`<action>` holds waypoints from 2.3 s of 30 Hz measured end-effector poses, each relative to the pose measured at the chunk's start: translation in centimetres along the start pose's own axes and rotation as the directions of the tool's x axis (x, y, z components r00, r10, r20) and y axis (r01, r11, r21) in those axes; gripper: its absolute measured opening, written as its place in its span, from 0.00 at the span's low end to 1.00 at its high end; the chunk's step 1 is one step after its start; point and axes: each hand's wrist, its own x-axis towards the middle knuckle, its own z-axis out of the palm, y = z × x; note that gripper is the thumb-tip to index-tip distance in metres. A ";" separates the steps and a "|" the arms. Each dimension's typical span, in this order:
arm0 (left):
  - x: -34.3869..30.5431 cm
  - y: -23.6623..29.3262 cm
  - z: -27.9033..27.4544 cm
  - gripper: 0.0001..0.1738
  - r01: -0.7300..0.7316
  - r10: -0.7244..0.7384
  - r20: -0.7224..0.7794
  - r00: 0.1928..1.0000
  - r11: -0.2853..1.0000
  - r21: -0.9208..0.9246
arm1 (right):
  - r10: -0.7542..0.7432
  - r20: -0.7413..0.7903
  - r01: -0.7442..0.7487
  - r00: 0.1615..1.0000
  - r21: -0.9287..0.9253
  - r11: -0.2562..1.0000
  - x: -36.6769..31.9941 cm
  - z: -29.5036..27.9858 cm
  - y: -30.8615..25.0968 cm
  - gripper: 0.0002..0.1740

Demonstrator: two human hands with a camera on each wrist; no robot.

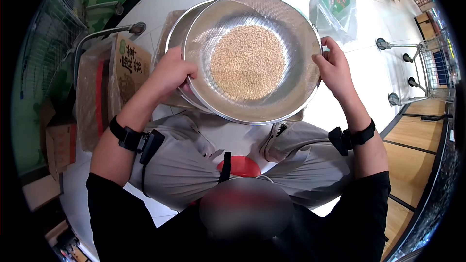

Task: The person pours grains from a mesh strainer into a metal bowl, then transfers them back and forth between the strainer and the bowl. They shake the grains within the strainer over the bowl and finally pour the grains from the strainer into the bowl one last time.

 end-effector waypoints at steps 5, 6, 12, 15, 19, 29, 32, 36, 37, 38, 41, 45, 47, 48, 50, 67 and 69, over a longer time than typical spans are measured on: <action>0.2 0.0 -0.2 0.20 0.017 -0.016 0.020 1.000 1.000 -0.015 | 0.022 0.020 -0.021 1.000 -0.038 0.999 0.4 -0.2 0.4 0.12; 0.2 0.0 -0.2 0.21 0.015 -0.014 0.036 0.999 1.000 -0.016 | 0.037 0.026 -0.036 0.999 -0.035 0.999 0.4 -0.2 0.4 0.13; -2.1 -0.1 0.4 0.22 0.192 -0.189 0.105 0.976 0.981 -0.014 | 0.213 0.150 -0.196 0.965 -0.121 0.973 -1.6 0.1 -0.1 0.16; -2.5 0.0 0.5 0.21 0.327 -0.310 0.233 0.922 0.944 -0.038 | 0.315 0.246 -0.281 0.917 -0.164 0.946 -1.5 0.0 0.6 0.17; 1.0 -1.9 0.2 0.20 0.289 -0.272 0.198 0.942 0.955 -0.061 | 0.234 0.192 -0.195 0.953 -0.199 0.960 1.4 0.6 3.3 0.16; 0.3 2.9 -0.7 0.18 -0.216 0.221 -0.083 0.972 0.974 0.069 | -0.280 -0.206 0.299 0.938 0.064 0.952 0.7 -1.5 -2.6 0.10; -1.2 1.7 0.1 0.18 -0.041 0.041 0.025 0.999 0.999 -0.003 | -0.150 -0.052 0.154 0.987 0.090 0.984 -1.3 -1.3 -1.4 0.09; 0.5 -1.2 0.5 0.18 0.097 -0.090 0.086 0.992 0.992 -0.077 | -0.066 0.003 0.066 0.998 0.051 0.997 0.2 0.1 2.2 0.09; 0.6 -0.8 0.4 0.17 0.087 -0.085 0.082 0.993 0.996 -0.017 | -0.056 -0.003 0.056 0.998 0.045 0.997 0.6 0.2 2.2 0.09; 1.1 -1.0 0.2 0.17 0.087 -0.085 0.078 0.993 0.996 -0.017 | -0.058 -0.001 0.058 0.998 0.047 0.997 0.7 0.4 2.0 0.09; 2.1 -1.6 0.0 0.16 0.021 -0.022 0.038 0.999 0.999 0.033 | -0.094 -0.012 0.094 0.996 0.011 0.996 1.3 0.3 1.4 0.09; 1.8 -0.9 -0.2 0.19 0.034 -0.034 0.010 0.999 0.998 0.044 | -0.138 -0.022 0.135 0.990 -0.097 0.986 2.2 0.1 2.0 0.11; 1.7 -0.5 -0.3 0.18 0.054 -0.055 0.013 0.998 0.997 0.055 | -0.129 -0.015 0.126 0.992 -0.120 0.985 2.3 0.2 1.8 0.11; 1.5 -0.2 -0.4 0.18 0.064 -0.064 0.014 0.998 0.997 0.046 | -0.106 -0.009 0.104 0.994 -0.140 0.985 2.1 0.2 1.4 0.12; 1.6 -0.1 -0.5 0.18 0.079 -0.080 0.017 0.997 0.996 0.034 | -0.078 0.000 0.077 0.997 -0.162 0.984 2.1 0.2 1.3 0.12; 3.1 0.9 0.6 0.19 -0.008 0.016 -0.056 0.998 0.991 0.133 | -0.016 0.061 0.028 0.998 -0.190 0.981 3.5 -0.3 2.1 0.14; 2.3 2.5 0.2 0.19 -0.130 0.158 -0.166 0.973 0.977 0.170 | -0.141 -0.038 0.138 0.989 -0.072 0.988 2.8 -1.1 0.1 0.13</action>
